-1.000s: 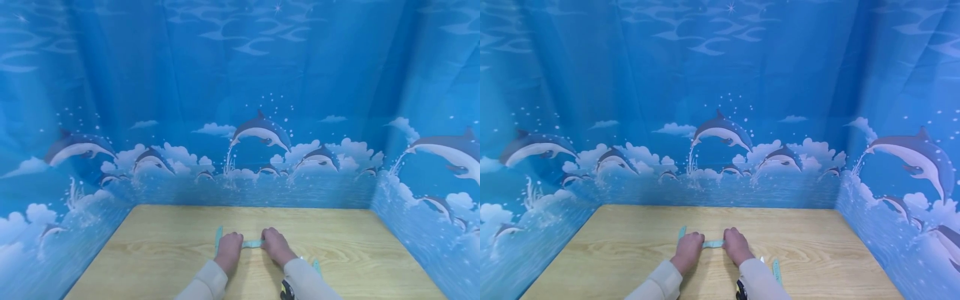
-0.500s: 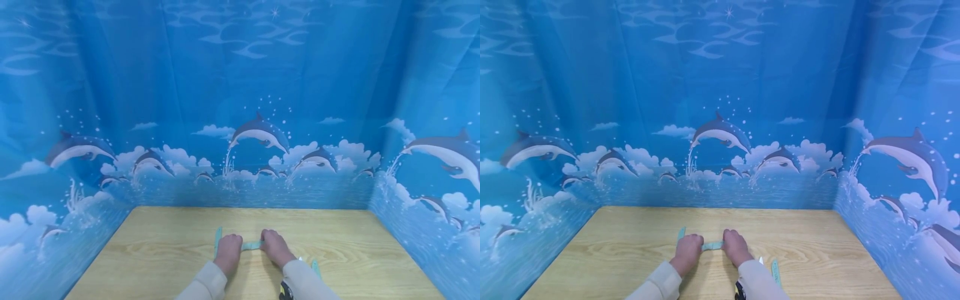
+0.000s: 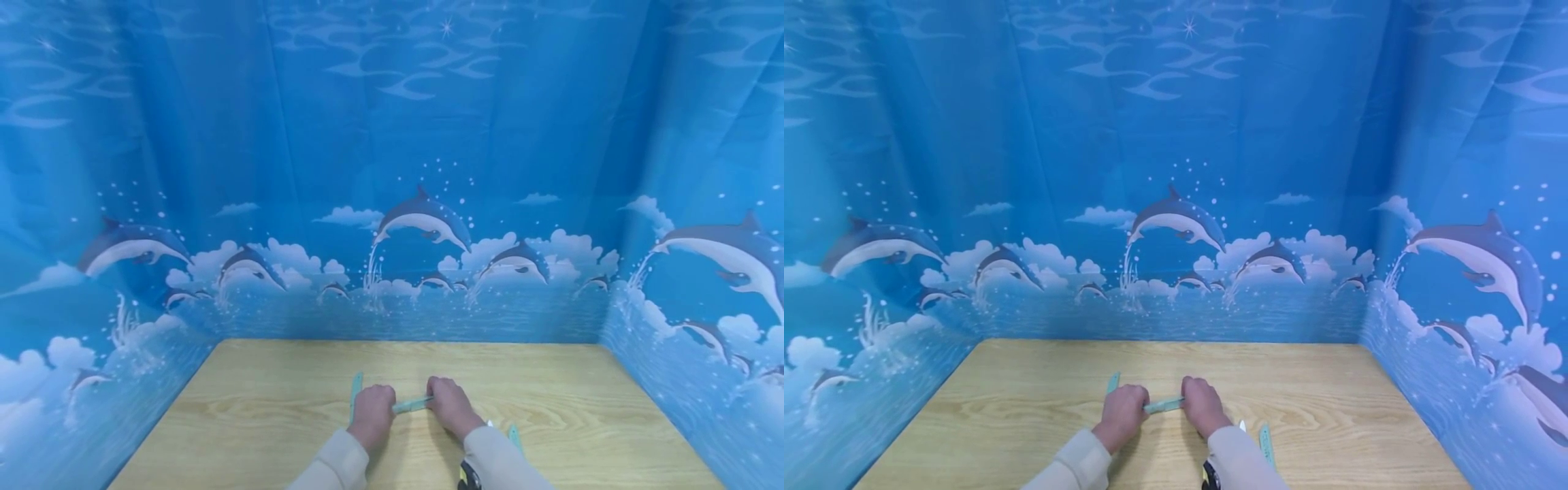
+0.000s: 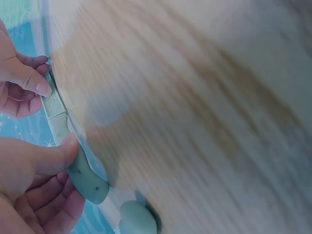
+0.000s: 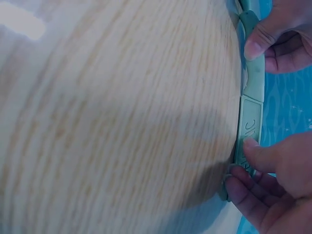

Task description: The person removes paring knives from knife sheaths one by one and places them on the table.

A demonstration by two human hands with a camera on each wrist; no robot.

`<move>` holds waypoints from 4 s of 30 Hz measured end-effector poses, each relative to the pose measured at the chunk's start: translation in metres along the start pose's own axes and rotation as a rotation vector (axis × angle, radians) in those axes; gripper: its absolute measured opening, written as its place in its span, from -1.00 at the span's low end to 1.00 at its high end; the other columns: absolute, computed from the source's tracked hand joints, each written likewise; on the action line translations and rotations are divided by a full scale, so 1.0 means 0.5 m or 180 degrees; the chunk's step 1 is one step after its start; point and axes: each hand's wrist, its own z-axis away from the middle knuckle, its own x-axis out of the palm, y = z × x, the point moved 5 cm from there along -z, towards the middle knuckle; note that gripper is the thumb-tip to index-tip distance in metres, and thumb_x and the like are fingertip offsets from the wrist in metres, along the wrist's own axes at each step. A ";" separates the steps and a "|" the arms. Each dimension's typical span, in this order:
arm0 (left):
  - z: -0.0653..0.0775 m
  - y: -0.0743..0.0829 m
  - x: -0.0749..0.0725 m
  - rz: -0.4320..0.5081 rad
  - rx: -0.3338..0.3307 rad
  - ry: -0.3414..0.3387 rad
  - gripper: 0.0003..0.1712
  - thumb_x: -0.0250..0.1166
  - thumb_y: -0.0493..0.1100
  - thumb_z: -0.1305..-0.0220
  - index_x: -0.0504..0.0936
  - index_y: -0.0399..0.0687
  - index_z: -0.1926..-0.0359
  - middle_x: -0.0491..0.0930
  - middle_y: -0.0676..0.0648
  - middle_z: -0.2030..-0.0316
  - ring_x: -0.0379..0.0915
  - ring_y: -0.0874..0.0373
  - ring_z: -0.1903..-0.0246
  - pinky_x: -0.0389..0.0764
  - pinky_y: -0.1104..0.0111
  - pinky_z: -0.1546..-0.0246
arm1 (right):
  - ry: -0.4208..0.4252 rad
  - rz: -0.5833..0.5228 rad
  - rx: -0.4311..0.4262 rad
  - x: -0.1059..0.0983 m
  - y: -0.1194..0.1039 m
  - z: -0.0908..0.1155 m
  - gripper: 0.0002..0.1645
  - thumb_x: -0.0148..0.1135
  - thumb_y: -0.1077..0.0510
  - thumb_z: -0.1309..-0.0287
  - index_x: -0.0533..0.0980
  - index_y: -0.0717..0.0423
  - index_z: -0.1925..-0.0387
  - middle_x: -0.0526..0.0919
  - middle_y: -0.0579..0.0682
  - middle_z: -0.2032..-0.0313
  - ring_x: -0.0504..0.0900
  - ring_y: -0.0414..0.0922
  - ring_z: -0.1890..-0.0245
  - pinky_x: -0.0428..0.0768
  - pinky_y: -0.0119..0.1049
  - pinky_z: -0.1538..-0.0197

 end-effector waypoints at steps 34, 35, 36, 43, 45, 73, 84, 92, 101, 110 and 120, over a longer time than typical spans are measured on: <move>0.026 -0.004 -0.024 0.1103 -0.0178 -0.0004 -0.83 0.50 -0.28 0.05 0.65 -0.06 0.60 0.49 0.09 0.69 0.34 0.22 0.64 0.55 0.35 0.50 | 0.0477 -0.0193 0.0053 -0.019 0.029 0.001 -0.57 0.54 0.08 0.14 0.54 0.21 0.27 0.55 0.01 0.37 0.54 -0.06 0.37 0.64 -0.10 0.23; 0.026 -0.004 -0.024 0.1118 -0.0174 -0.0011 -0.83 0.50 -0.27 0.05 0.65 -0.06 0.60 0.50 0.09 0.68 0.35 0.23 0.63 0.56 0.34 0.49 | 0.0487 -0.0214 0.0085 -0.019 0.032 0.001 -0.54 0.54 0.07 0.14 0.54 0.22 0.25 0.55 0.02 0.36 0.54 -0.05 0.37 0.64 -0.10 0.22; 0.027 -0.004 -0.023 0.1151 -0.0174 -0.0020 -0.83 0.50 -0.27 0.04 0.65 -0.06 0.60 0.51 0.09 0.67 0.35 0.22 0.62 0.56 0.34 0.48 | 0.0495 -0.0238 0.0117 -0.020 0.034 0.001 -0.51 0.55 0.06 0.14 0.53 0.23 0.22 0.55 0.04 0.35 0.55 -0.04 0.36 0.64 -0.09 0.22; 0.032 0.001 -0.029 0.1261 -0.0116 -0.0014 -0.83 0.52 -0.27 0.05 0.65 -0.08 0.58 0.54 0.06 0.65 0.39 0.21 0.61 0.58 0.34 0.51 | 0.0477 -0.0459 0.0422 -0.022 0.045 0.000 -0.27 0.53 0.03 0.11 0.43 0.24 -0.06 0.63 0.16 0.21 0.62 0.10 0.19 0.65 0.02 0.07; 0.032 0.001 -0.031 0.1306 -0.0114 -0.0022 -0.83 0.52 -0.28 0.05 0.64 -0.09 0.58 0.54 0.05 0.65 0.39 0.21 0.62 0.57 0.35 0.53 | 0.0461 -0.0546 0.0481 -0.023 0.046 -0.001 -0.23 0.52 0.04 0.08 0.39 0.24 -0.13 0.64 0.16 0.20 0.62 0.10 0.18 0.66 0.02 0.07; 0.043 0.013 -0.017 0.1776 0.0067 -0.0404 -0.85 0.48 -0.30 -0.01 0.63 -0.17 0.50 0.56 0.02 0.57 0.42 0.18 0.57 0.58 0.31 0.49 | 0.0559 -0.0985 0.0329 -0.047 0.049 0.006 -0.62 0.42 0.22 -0.05 0.58 0.33 0.10 0.71 0.15 0.26 0.69 -0.04 0.32 0.72 -0.16 0.24; 0.055 0.022 -0.009 0.1978 0.0195 -0.0810 -0.94 0.42 -0.29 -0.10 0.72 -0.20 0.38 0.56 0.05 0.63 0.43 0.24 0.65 0.56 0.45 0.59 | 0.0388 -0.1522 0.0534 -0.050 0.051 0.003 -0.63 0.43 0.29 -0.01 0.57 0.29 0.10 0.64 0.02 0.33 0.63 -0.14 0.37 0.69 -0.30 0.32; 0.061 0.030 -0.001 0.2339 0.0194 -0.1083 -0.92 0.42 -0.29 -0.12 0.70 -0.23 0.42 0.61 -0.03 0.64 0.55 0.15 0.63 0.66 0.40 0.60 | 0.0343 -0.1820 0.0721 -0.052 0.048 0.006 -0.57 0.42 0.29 -0.03 0.53 0.36 0.04 0.62 0.03 0.37 0.62 -0.13 0.42 0.70 -0.28 0.33; 0.075 0.047 -0.006 0.2635 0.0061 -0.1249 -0.85 0.36 -0.26 -0.19 0.66 -0.16 0.51 0.59 -0.04 0.68 0.52 0.18 0.65 0.63 0.41 0.56 | 0.0215 -0.2493 0.0989 -0.053 0.025 0.011 -0.68 0.31 0.29 -0.17 0.53 0.46 0.11 0.68 0.10 0.34 0.63 -0.17 0.48 0.73 -0.27 0.32; 0.074 0.052 -0.009 0.2734 0.0015 -0.1208 -0.78 0.34 -0.19 -0.23 0.64 -0.13 0.55 0.58 -0.04 0.67 0.48 0.21 0.67 0.65 0.40 0.57 | 0.0128 -0.2640 0.1102 -0.057 0.021 0.006 -0.72 0.31 0.20 -0.20 0.56 0.37 0.16 0.66 0.10 0.37 0.62 -0.17 0.47 0.75 -0.25 0.25; 0.078 0.049 0.001 0.2978 -0.0086 -0.1209 -0.80 0.32 -0.21 -0.24 0.65 -0.19 0.51 0.61 -0.07 0.60 0.57 0.13 0.59 0.72 0.35 0.50 | 0.0047 -0.2966 0.1085 -0.044 0.028 0.009 -0.71 0.29 0.24 -0.21 0.55 0.40 0.11 0.68 0.09 0.32 0.66 -0.19 0.46 0.75 -0.29 0.24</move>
